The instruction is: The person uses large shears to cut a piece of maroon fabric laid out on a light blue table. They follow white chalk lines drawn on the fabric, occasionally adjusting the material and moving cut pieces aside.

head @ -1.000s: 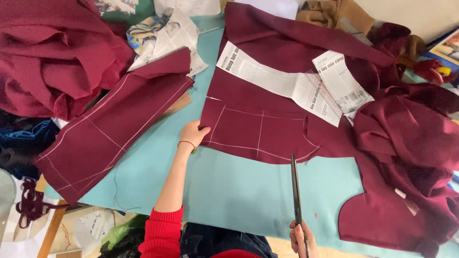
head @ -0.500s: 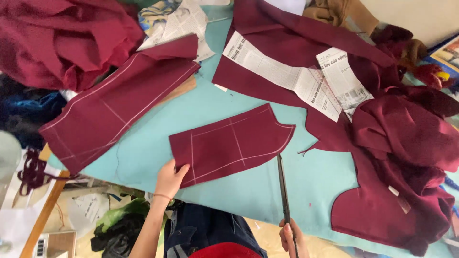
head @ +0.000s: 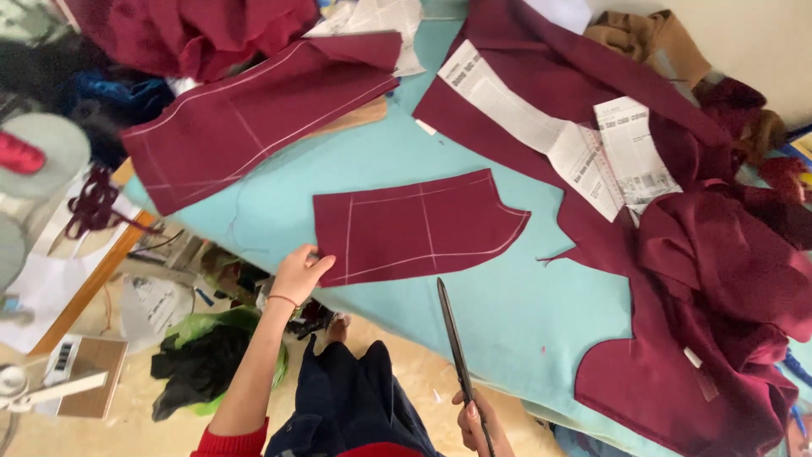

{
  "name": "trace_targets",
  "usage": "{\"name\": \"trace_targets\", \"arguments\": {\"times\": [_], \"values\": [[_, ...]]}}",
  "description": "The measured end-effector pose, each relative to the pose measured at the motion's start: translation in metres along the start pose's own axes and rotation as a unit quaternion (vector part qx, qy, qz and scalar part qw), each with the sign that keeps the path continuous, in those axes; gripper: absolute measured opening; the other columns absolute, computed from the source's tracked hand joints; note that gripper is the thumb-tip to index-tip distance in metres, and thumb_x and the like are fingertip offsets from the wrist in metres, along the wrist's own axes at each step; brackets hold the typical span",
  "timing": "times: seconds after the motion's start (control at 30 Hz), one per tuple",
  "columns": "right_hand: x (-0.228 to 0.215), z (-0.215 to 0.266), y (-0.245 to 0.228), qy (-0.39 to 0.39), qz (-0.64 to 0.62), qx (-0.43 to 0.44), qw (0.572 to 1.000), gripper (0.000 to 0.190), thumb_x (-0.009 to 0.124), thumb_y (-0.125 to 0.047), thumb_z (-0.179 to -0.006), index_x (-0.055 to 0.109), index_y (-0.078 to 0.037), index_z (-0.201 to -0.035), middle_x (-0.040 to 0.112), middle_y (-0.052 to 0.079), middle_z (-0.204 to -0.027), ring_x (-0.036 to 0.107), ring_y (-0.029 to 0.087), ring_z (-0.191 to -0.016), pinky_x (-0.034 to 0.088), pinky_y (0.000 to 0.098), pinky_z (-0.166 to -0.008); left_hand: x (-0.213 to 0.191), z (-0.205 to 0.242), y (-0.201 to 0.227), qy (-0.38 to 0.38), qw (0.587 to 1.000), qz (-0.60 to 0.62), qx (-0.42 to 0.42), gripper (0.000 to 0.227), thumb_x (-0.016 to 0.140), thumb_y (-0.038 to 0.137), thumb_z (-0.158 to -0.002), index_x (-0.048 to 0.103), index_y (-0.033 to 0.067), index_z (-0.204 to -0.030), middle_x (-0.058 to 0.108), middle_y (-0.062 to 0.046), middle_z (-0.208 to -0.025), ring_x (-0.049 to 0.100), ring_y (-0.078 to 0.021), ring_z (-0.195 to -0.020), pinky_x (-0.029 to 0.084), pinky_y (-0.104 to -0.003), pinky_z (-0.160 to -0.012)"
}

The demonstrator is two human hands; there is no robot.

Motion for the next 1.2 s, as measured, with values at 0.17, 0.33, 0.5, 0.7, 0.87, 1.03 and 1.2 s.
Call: {"name": "trace_targets", "arguments": {"times": [0.17, 0.33, 0.5, 0.7, 0.87, 1.03, 1.2], "values": [[0.026, 0.007, 0.013, -0.114, -0.052, 0.009, 0.992, 0.067, 0.045, -0.051, -0.097, 0.053, -0.010, -0.149, 0.026, 0.001, -0.070, 0.017, 0.008, -0.049, 0.016, 0.0250, -0.048, -0.002, 0.012, -0.006, -0.041, 0.993, 0.109, -0.029, 0.026, 0.068, 0.027, -0.099, 0.071, 0.0016, -0.097, 0.069, -0.013, -0.064, 0.079, -0.0240, -0.070, 0.060, -0.029, -0.064], [0.082, 0.060, -0.054, -0.043, 0.041, 0.059, 0.996, 0.071, 0.043, -0.053, -0.094, 0.052, -0.022, -0.157, 0.048, 0.003, -0.089, 0.043, 0.015, -0.071, 0.030, 0.0268, -0.070, -0.008, 0.017, 0.000, -0.102, 0.982, 0.146, -0.066, 0.022, 0.066, 0.020, -0.100, 0.068, -0.0003, -0.091, 0.077, -0.019, -0.075, 0.080, -0.0215, -0.074, 0.051, -0.022, -0.053], [0.126, 0.078, -0.092, 0.035, 0.038, 0.079, 0.996, 0.062, 0.046, -0.040, -0.098, 0.060, -0.022, -0.156, 0.065, 0.008, -0.099, 0.053, 0.019, -0.080, 0.037, 0.0274, -0.081, -0.010, 0.008, -0.012, -0.179, 0.964, 0.176, -0.085, 0.020, 0.067, 0.016, -0.099, 0.069, -0.0034, -0.101, 0.081, -0.023, -0.093, 0.078, -0.0233, -0.076, 0.062, -0.026, -0.063], [0.189, 0.052, -0.107, -0.080, 0.089, 0.043, 0.992, 0.078, 0.034, -0.060, -0.091, 0.050, -0.022, -0.157, 0.056, 0.003, -0.090, 0.048, 0.015, -0.076, 0.036, 0.0240, -0.079, -0.018, 0.004, -0.012, -0.230, 0.959, 0.162, -0.030, 0.019, 0.064, 0.015, -0.102, 0.071, -0.0023, -0.101, 0.081, -0.020, -0.090, 0.080, -0.0232, -0.076, 0.063, -0.026, -0.065], [0.234, 0.023, -0.099, -0.081, 0.022, -0.032, 0.996, 0.068, 0.037, -0.059, -0.093, 0.062, -0.011, -0.135, 0.047, 0.002, -0.080, 0.043, 0.012, -0.067, 0.035, 0.0260, -0.063, -0.026, -0.003, -0.014, -0.270, 0.950, 0.154, -0.003, 0.025, 0.064, 0.021, -0.100, 0.072, -0.0023, -0.104, 0.080, -0.018, -0.084, 0.079, -0.0233, -0.074, 0.066, -0.030, -0.069], [0.257, 0.007, -0.080, -0.063, 0.015, -0.035, 0.997, 0.070, 0.038, -0.058, -0.094, 0.053, -0.013, -0.146, 0.043, 0.001, -0.080, 0.040, 0.012, -0.067, 0.034, 0.0263, -0.066, -0.032, -0.010, -0.014, -0.319, 0.939, 0.128, -0.011, 0.023, 0.062, 0.017, -0.102, 0.068, -0.0042, -0.109, 0.079, -0.020, -0.090, 0.080, -0.0253, -0.078, 0.067, -0.032, -0.072], [0.267, 0.004, -0.086, 0.004, 0.089, -0.017, 0.996, 0.065, 0.039, -0.056, -0.095, 0.054, -0.018, -0.146, 0.052, 0.000, -0.090, 0.044, 0.010, -0.075, 0.039, 0.0238, -0.071, -0.036, -0.010, -0.008, -0.335, 0.937, 0.093, -0.012, 0.021, 0.061, 0.019, -0.102, 0.070, -0.0005, -0.103, 0.080, -0.016, -0.089, 0.080, -0.0219, -0.079, 0.064, -0.029, -0.072]]}}
Point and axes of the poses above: each hand's wrist, its own z-axis away from the middle knuckle, its own x-axis out of the palm, y = z × x, the point moved 4 cm from there along -z, towards the middle knuckle
